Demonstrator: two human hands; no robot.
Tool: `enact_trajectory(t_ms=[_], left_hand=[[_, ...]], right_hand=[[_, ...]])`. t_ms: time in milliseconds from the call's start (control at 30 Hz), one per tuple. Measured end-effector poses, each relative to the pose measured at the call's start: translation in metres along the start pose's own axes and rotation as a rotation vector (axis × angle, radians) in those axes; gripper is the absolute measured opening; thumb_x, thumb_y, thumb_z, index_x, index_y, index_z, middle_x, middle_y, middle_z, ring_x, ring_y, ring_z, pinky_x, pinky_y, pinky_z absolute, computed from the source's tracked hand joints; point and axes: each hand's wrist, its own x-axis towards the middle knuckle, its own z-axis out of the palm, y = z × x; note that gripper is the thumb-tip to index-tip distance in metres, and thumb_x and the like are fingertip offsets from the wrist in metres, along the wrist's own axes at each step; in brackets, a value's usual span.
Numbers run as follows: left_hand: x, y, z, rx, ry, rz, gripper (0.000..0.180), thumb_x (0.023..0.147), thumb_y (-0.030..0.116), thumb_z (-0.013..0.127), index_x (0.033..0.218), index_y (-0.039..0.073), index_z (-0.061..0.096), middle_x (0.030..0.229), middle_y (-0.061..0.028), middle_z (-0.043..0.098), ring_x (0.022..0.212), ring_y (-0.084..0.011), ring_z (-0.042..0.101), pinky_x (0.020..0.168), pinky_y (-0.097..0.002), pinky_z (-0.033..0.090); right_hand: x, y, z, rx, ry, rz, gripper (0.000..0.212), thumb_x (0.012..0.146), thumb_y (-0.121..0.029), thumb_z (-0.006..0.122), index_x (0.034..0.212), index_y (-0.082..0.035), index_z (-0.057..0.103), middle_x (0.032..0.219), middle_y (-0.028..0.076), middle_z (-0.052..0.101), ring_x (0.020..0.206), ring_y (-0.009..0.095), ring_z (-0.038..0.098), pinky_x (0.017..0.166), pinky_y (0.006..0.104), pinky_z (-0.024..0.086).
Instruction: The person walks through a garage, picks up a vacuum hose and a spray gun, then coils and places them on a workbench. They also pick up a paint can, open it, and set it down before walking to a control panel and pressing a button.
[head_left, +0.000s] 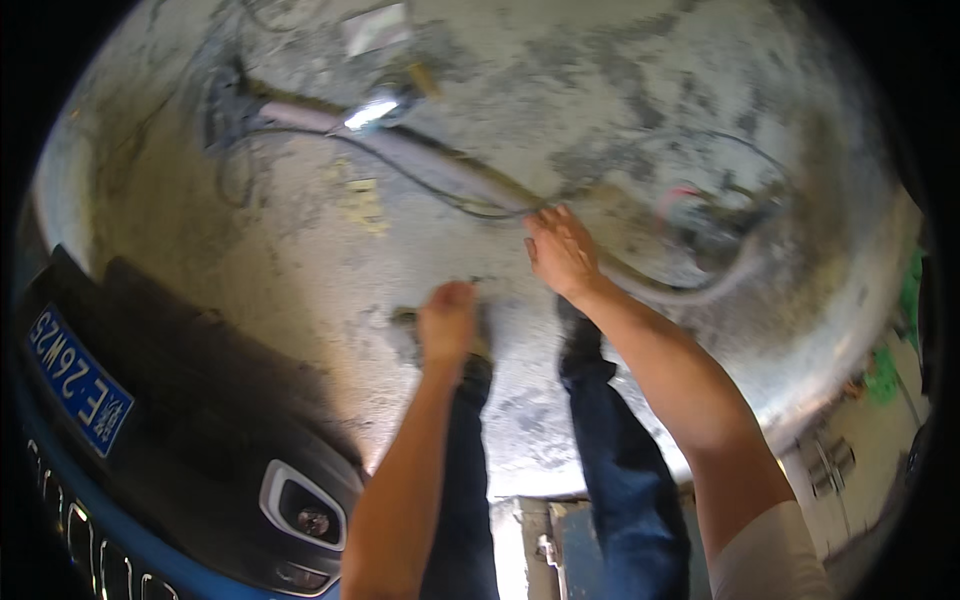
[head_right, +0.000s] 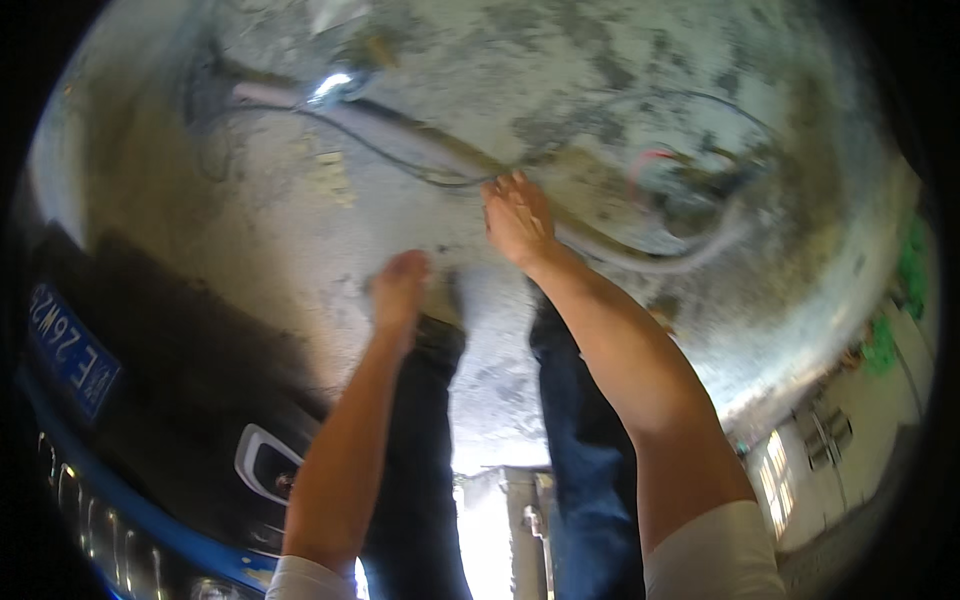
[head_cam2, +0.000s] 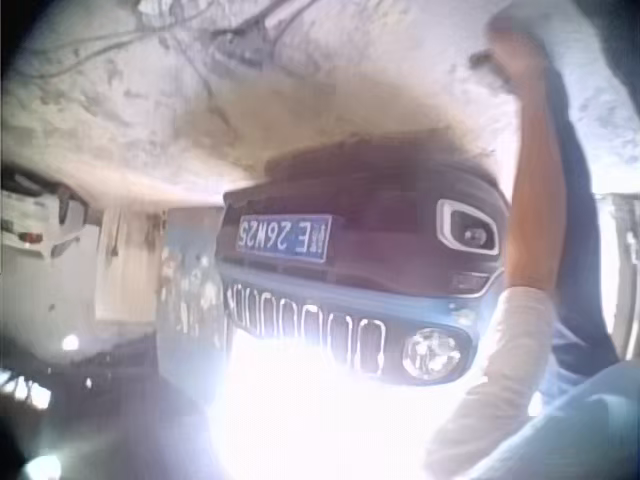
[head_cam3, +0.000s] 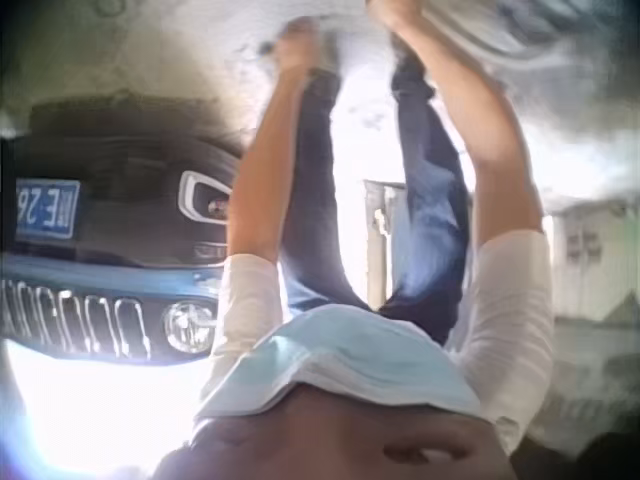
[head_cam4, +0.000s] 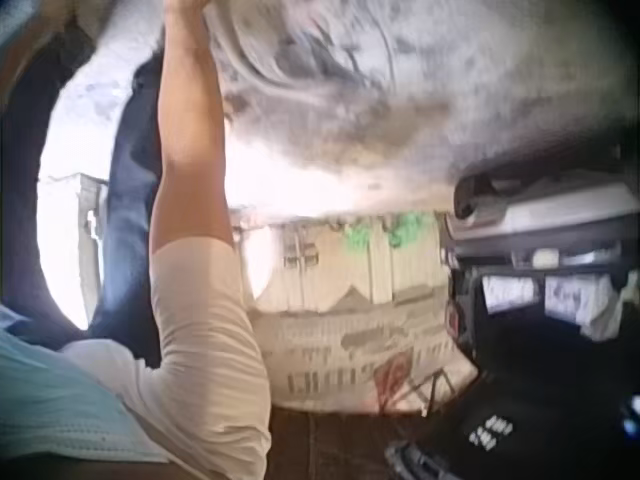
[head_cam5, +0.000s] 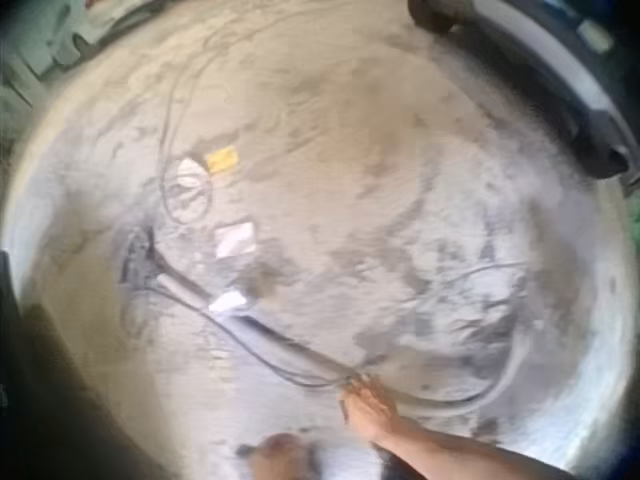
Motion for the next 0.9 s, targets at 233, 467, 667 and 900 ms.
enact_trajectory(t_ms=[233,467,667,900], left_hand=[[-0.008,-0.002,-0.025,-0.264,-0.113,-0.128,0.053,0.094,0.036,0.063,0.127,-0.005,0.053,0.106,-0.0107,0.065,0.098,-0.0165,0.061,0.086,-0.0276,0.046],[0.018,0.065,-0.125,-1.215,0.021,-0.338,0.073,0.093,0.052,0.057,0.135,-0.005,0.039,0.114,-0.0139,0.055,0.092,-0.0205,0.058,0.091,-0.0336,0.045],[-0.065,0.12,-0.202,-1.405,0.022,-0.139,0.036,0.103,0.04,0.043,0.101,0.005,0.049,0.059,0.0055,0.029,0.049,-0.008,0.026,0.056,-0.0256,0.035],[-0.13,0.1,-0.212,-1.391,0.31,-0.106,0.044,0.103,0.04,0.044,0.069,0.012,0.044,0.054,0.0023,0.029,0.051,-0.0108,0.028,0.057,-0.0289,0.035]], right_hand=[[0.045,-0.08,0.023,-0.233,-0.31,-0.22,0.014,0.076,-0.012,0.068,0.09,-0.009,0.069,0.089,0.011,0.063,0.1,0.028,0.054,0.092,0.0422,0.041],[-0.129,-0.091,-0.092,-0.047,-0.414,-0.835,0.009,0.075,-0.012,0.063,0.082,-0.01,0.069,0.081,0.007,0.066,0.092,0.025,0.059,0.089,0.0406,0.042],[-0.135,-0.052,-0.161,0.073,-0.567,0.033,0.024,0.077,0.004,0.053,0.093,-0.004,0.067,0.086,0.015,0.069,0.087,0.032,0.066,0.078,0.041,0.05],[0.091,-0.187,-0.105,0.321,-0.07,-0.011,0.031,0.087,-0.024,0.065,0.103,0.002,0.063,0.09,0.015,0.07,0.082,0.026,0.067,0.072,0.0356,0.051]])
